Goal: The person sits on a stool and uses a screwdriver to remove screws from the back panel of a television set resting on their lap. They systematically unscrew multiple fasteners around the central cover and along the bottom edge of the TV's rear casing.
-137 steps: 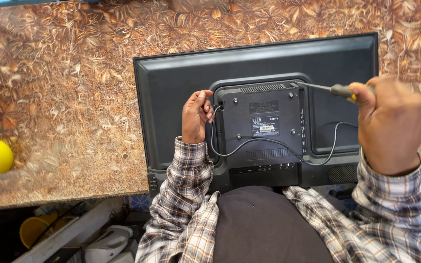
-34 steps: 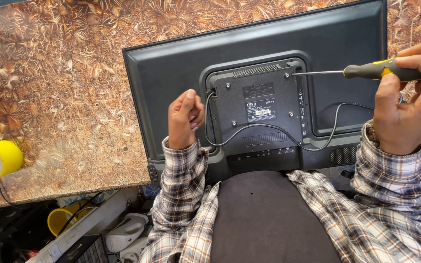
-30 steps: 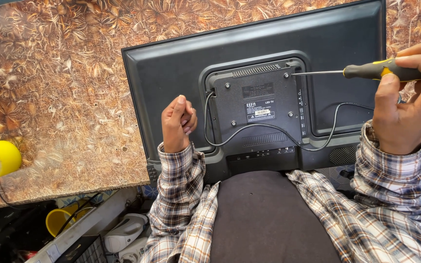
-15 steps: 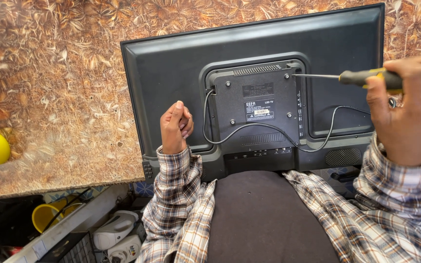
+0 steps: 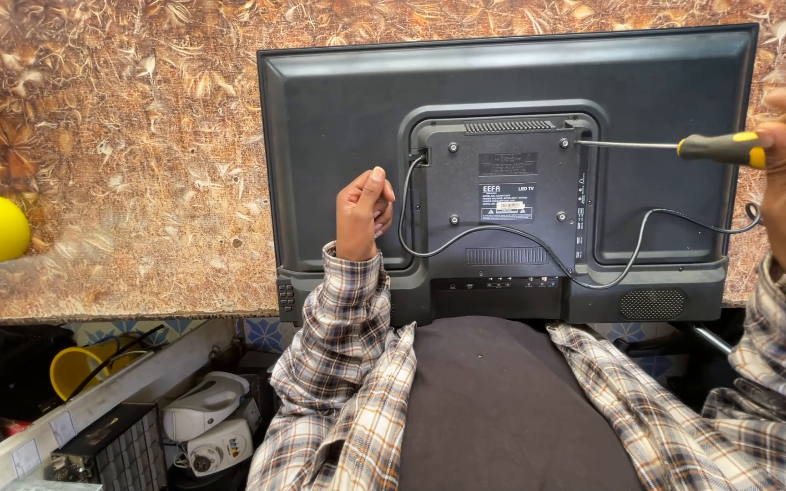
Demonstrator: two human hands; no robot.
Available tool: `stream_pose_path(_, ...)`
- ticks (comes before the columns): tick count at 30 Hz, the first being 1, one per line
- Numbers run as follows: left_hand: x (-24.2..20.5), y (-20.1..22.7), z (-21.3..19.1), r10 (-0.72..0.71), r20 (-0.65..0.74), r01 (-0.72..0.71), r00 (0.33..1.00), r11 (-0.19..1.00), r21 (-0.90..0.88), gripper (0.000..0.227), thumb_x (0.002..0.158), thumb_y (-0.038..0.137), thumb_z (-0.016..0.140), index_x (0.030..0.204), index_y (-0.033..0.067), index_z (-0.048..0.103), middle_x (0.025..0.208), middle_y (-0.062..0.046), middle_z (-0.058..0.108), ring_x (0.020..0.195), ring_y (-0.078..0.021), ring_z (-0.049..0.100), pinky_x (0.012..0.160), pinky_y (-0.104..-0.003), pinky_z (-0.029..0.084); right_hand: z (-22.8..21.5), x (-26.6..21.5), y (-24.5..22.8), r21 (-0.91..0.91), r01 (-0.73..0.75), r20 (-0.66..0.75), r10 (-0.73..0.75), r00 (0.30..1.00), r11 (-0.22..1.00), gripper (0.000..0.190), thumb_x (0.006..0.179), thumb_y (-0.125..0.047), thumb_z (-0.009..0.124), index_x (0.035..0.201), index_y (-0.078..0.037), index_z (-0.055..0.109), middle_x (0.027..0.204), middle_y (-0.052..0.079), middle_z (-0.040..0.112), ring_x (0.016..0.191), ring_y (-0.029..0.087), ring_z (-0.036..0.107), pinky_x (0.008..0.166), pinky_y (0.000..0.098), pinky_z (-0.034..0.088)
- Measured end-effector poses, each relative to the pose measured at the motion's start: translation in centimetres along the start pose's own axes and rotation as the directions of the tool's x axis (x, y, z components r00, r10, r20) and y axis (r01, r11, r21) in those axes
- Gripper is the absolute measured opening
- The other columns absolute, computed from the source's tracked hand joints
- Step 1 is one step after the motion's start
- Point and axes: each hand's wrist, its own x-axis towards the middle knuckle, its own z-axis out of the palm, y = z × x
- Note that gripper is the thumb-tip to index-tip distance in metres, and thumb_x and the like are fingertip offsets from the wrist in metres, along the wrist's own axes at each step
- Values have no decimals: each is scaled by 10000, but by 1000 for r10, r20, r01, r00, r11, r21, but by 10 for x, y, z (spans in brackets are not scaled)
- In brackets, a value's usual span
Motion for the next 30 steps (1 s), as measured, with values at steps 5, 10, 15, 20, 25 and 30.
stream_pose_path(5, 5, -10, -8, 1, -18, -1, 1000, 1000, -23, 413, 1050, 308, 521, 696, 99, 558, 497, 46, 302, 355, -57, 298, 319, -206, 247, -38, 28, -62, 25, 183, 98, -184, 978, 983, 329, 1082, 241, 507, 1376, 153, 626, 1410, 354, 552, 1191, 455, 598, 1030, 507, 513)
stream_pose_path(10, 6, -15, -7, -23, -8, 23, 1000, 999, -34, 413, 1044, 326, 532, 697, 104, 566, 485, 51, 303, 348, -56, 295, 313, -207, 241, -20, 15, -46, -54, 44, -53, -47, 997, 998, 267, 1348, -8, 589, 1431, 244, 554, 1448, 387, 518, 1304, 535, 568, 1139, 572, 491)
stream_pose_path(15, 10, -17, -9, -7, 26, 8, 1000, 1000, -27, 415, 1057, 311, 516, 703, 99, 566, 485, 49, 312, 343, -56, 309, 314, -206, 259, -36, 22, -59, 88, 190, 91, -198, 976, 978, 463, 906, 298, 511, 1299, 104, 661, 1397, 338, 540, 1310, 456, 525, 1129, 518, 487)
stream_pose_path(20, 8, -18, -8, -22, 18, 23, 1000, 998, -54, 407, 1052, 308, 524, 706, 96, 561, 484, 50, 304, 338, -54, 300, 310, -206, 246, -23, 10, -52, -138, 76, 14, -75, 997, 988, 238, 1282, -36, 637, 1425, 153, 668, 1423, 316, 588, 1258, 460, 626, 1091, 512, 529)
stream_pose_path(25, 8, -16, -9, -21, 26, 22, 999, 999, -27, 414, 1050, 319, 525, 699, 105, 563, 479, 50, 316, 341, -57, 306, 311, -207, 252, -33, 27, -73, 95, 204, 52, -209, 976, 974, 419, 948, 272, 497, 1297, 96, 647, 1360, 317, 570, 1246, 440, 512, 1096, 514, 474)
stream_pose_path(30, 7, -15, -9, -36, 13, 37, 999, 998, -44, 412, 1047, 322, 534, 699, 105, 564, 474, 50, 308, 338, -59, 291, 306, -216, 243, -19, 13, -59, -45, 17, -35, -19, 999, 999, 247, 1331, -78, 600, 1323, 117, 750, 1249, 270, 709, 1032, 411, 704, 872, 474, 535)
